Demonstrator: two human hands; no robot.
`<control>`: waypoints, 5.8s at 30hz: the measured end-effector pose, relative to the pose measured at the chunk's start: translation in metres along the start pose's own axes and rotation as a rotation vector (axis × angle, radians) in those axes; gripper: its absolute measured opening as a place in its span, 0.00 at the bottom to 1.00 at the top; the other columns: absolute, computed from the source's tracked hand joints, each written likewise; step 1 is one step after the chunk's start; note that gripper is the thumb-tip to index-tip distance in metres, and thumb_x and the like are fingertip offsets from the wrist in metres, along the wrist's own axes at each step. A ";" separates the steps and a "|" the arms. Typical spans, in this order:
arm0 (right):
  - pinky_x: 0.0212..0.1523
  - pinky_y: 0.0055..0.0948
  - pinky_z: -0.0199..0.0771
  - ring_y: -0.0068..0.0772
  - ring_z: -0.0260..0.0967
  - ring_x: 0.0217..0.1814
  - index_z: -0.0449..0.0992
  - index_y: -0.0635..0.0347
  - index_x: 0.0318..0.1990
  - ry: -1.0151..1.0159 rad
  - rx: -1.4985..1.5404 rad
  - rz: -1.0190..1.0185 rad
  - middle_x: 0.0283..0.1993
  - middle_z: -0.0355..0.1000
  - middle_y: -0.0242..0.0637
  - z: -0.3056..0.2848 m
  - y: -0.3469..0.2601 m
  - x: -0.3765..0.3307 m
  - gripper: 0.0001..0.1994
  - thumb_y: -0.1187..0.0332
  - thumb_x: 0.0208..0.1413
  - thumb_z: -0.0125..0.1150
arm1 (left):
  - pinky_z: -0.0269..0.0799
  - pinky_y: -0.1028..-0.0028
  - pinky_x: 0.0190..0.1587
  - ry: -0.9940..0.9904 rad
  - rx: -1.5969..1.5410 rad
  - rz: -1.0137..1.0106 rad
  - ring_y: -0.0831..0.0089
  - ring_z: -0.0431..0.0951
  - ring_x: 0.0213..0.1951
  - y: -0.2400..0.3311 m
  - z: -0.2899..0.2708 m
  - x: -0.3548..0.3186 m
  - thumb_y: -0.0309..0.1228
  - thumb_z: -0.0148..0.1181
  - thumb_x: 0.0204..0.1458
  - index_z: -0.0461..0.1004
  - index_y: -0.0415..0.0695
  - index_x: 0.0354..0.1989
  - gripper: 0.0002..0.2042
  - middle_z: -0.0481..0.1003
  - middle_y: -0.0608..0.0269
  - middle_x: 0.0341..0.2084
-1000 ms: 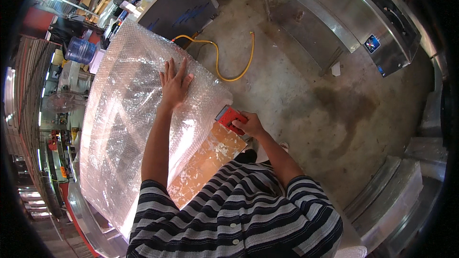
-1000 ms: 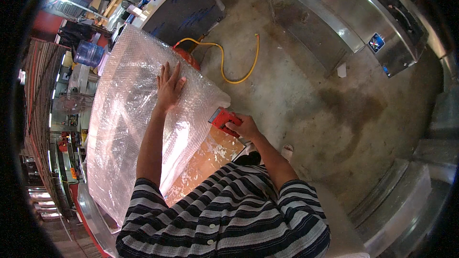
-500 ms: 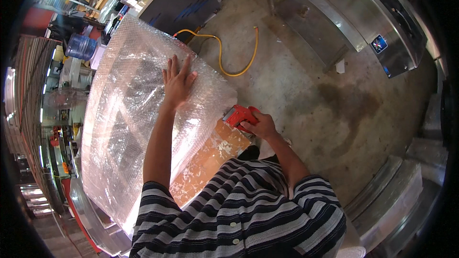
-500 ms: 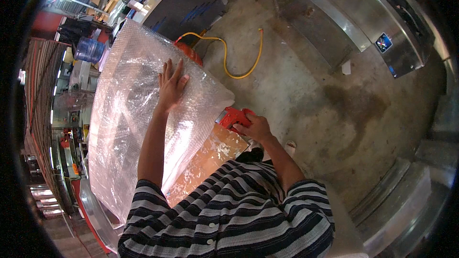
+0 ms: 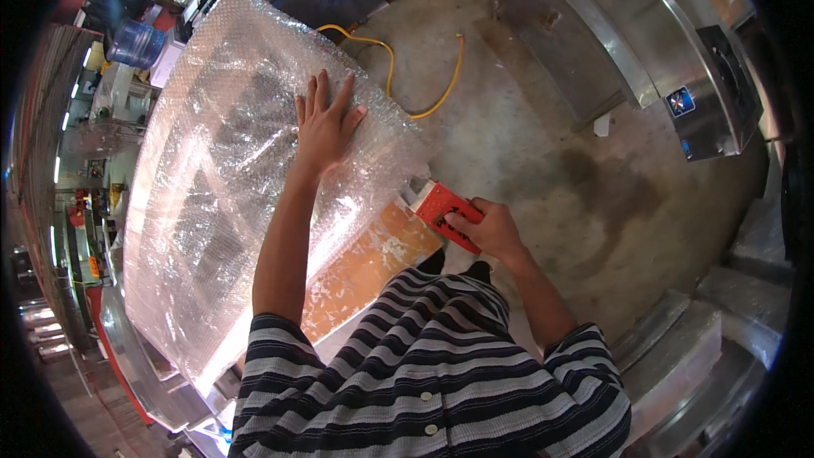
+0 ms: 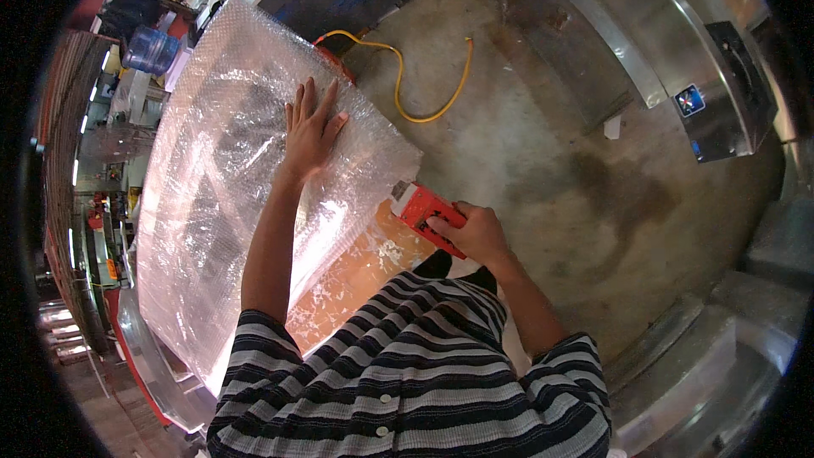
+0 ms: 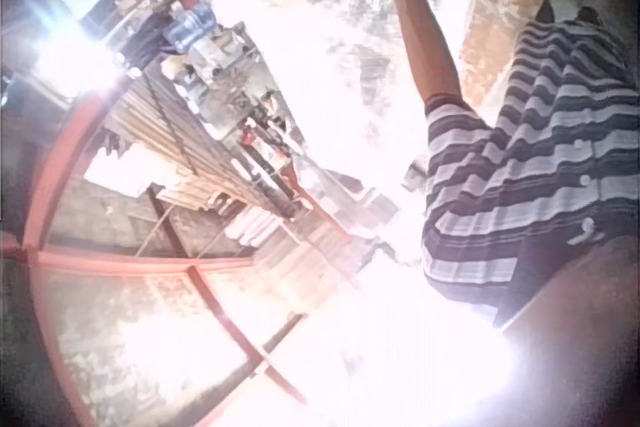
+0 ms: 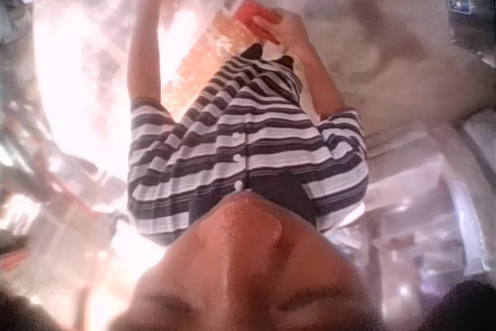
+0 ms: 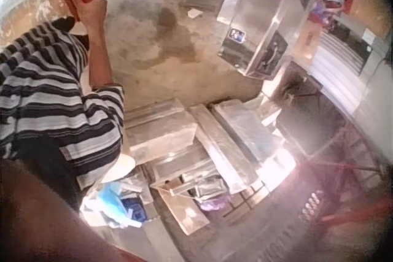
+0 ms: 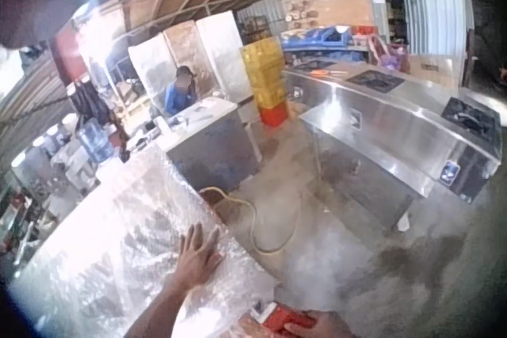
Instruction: The person wraps a large rectangular object with bubble wrap and secures it with packing tape. They smooth the wrap, apply tape along the edges, and rotate the object to cover all sides.
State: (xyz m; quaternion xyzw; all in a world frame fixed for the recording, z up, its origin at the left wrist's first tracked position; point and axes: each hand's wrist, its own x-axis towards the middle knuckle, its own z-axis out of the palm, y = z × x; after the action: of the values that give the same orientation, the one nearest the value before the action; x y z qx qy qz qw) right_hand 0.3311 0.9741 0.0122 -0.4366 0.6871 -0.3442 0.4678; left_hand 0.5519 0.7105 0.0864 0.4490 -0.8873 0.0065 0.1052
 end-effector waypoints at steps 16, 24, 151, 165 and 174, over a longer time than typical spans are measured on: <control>0.45 0.30 0.79 0.26 0.80 0.39 0.78 0.63 0.55 0.123 0.329 -0.106 0.39 0.83 0.40 0.079 0.055 0.032 0.30 0.46 0.54 0.72 | 0.36 0.42 0.74 -0.006 -0.018 0.004 0.41 0.43 0.76 0.001 0.001 0.002 0.55 0.49 0.65 0.60 0.61 0.74 0.30 0.48 0.40 0.75; 0.42 0.33 0.78 0.33 0.80 0.38 0.79 0.60 0.52 0.149 0.351 -0.130 0.35 0.81 0.44 0.111 0.089 0.070 0.28 0.44 0.57 0.67 | 0.36 0.42 0.74 -0.030 0.001 -0.001 0.42 0.43 0.76 0.003 -0.003 0.004 0.54 0.49 0.66 0.59 0.61 0.74 0.30 0.48 0.41 0.75; 0.37 0.38 0.77 0.43 0.80 0.37 0.79 0.75 0.48 0.223 -0.553 0.912 0.44 0.81 0.50 0.911 0.078 -0.555 0.30 0.48 0.55 0.70 | 0.62 0.78 0.29 0.606 -1.311 -0.838 0.81 0.65 0.24 -0.672 -0.216 -1.187 0.38 0.52 0.68 0.66 0.45 0.34 0.12 0.66 0.71 0.23; 0.32 0.27 0.73 0.20 0.72 0.30 0.81 0.65 0.35 0.333 0.285 0.271 0.28 0.77 0.31 1.130 -0.079 -0.708 0.17 0.57 0.56 0.73 | 0.74 0.70 0.37 0.019 -1.097 -0.124 0.69 0.79 0.32 -0.674 -0.303 -1.235 0.30 0.62 0.60 0.78 0.37 0.41 0.08 0.79 0.54 0.30; 0.32 0.26 0.73 0.15 0.68 0.30 0.79 0.64 0.34 0.230 0.267 -0.028 0.26 0.76 0.29 1.184 -0.169 -0.788 0.18 0.60 0.47 0.80 | 0.68 0.70 0.61 -0.793 -1.624 -0.321 0.71 0.74 0.56 -0.616 -0.296 -1.266 0.37 0.53 0.69 0.63 0.38 0.69 0.24 0.75 0.55 0.56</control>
State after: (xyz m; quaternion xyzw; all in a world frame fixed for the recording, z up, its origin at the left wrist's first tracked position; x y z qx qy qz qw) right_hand 1.6378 1.5599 0.0455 -0.3379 0.6779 -0.4867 0.4353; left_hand 1.8242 1.3816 0.0810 0.3242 -0.5175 -0.7882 0.0758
